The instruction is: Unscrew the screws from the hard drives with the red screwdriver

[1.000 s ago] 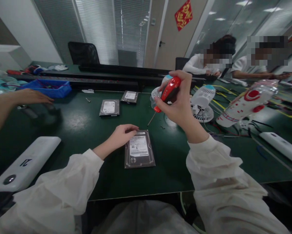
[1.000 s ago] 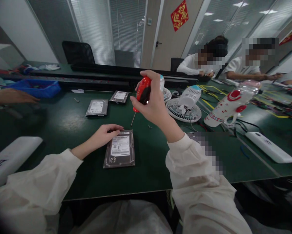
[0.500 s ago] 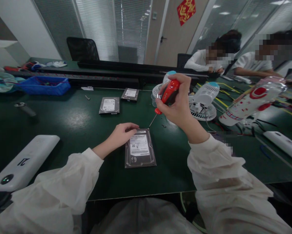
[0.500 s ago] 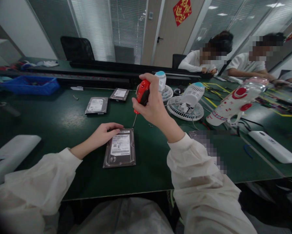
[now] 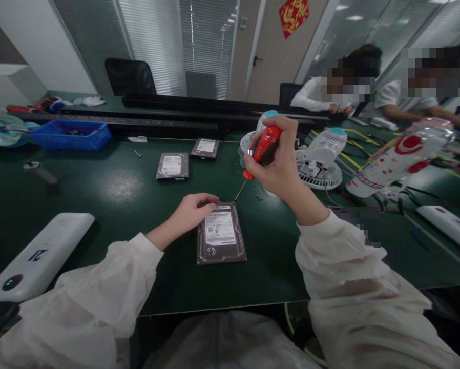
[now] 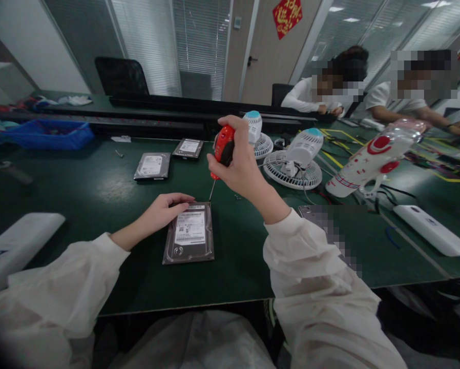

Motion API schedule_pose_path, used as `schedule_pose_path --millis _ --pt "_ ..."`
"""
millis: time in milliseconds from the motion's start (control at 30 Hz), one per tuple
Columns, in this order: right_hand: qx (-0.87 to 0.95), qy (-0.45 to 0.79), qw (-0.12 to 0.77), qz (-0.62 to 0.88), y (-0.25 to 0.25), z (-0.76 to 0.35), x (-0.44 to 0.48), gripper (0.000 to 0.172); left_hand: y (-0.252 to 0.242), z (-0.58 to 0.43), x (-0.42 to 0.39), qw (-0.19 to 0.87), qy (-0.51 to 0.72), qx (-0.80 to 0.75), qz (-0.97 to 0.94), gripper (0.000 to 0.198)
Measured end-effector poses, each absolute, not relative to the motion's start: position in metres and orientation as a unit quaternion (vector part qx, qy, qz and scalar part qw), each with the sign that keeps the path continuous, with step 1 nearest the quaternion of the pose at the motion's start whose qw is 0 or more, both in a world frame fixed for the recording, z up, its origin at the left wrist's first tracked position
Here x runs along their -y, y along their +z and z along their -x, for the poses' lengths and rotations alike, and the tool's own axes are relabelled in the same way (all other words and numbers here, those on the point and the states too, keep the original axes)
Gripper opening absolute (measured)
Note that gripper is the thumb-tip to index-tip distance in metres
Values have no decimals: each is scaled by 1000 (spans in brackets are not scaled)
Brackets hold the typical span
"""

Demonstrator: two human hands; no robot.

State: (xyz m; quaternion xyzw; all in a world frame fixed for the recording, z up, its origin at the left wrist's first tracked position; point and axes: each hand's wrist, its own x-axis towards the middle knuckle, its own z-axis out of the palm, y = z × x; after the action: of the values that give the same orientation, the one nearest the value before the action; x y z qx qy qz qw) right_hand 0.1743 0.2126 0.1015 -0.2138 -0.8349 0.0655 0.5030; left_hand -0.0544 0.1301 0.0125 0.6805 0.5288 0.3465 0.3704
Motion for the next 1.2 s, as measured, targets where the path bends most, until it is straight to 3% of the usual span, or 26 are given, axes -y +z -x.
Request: schedule_pose_path --millis 167,400,633,833,1033,1200 --pt "833 28 500 235 106 -176 -209 56 11 56 -131 374 347 -525 -681 33" --pt "822 -25 465 328 129 -185 -198 33 15 53 -129 376 346 -540 -669 34" --pt "849 -20 414 327 147 -190 -185 30 15 55 -129 376 341 -538 -673 34" --pt "835 -116 397 362 151 -186 -185 27 16 52 -129 366 341 -545 -674 31" --pt "860 -60 390 323 150 -192 -191 28 17 52 -129 376 348 -544 -664 30" --pt "853 -99 383 340 151 -192 -190 28 14 54 -130 374 349 -536 -671 31"
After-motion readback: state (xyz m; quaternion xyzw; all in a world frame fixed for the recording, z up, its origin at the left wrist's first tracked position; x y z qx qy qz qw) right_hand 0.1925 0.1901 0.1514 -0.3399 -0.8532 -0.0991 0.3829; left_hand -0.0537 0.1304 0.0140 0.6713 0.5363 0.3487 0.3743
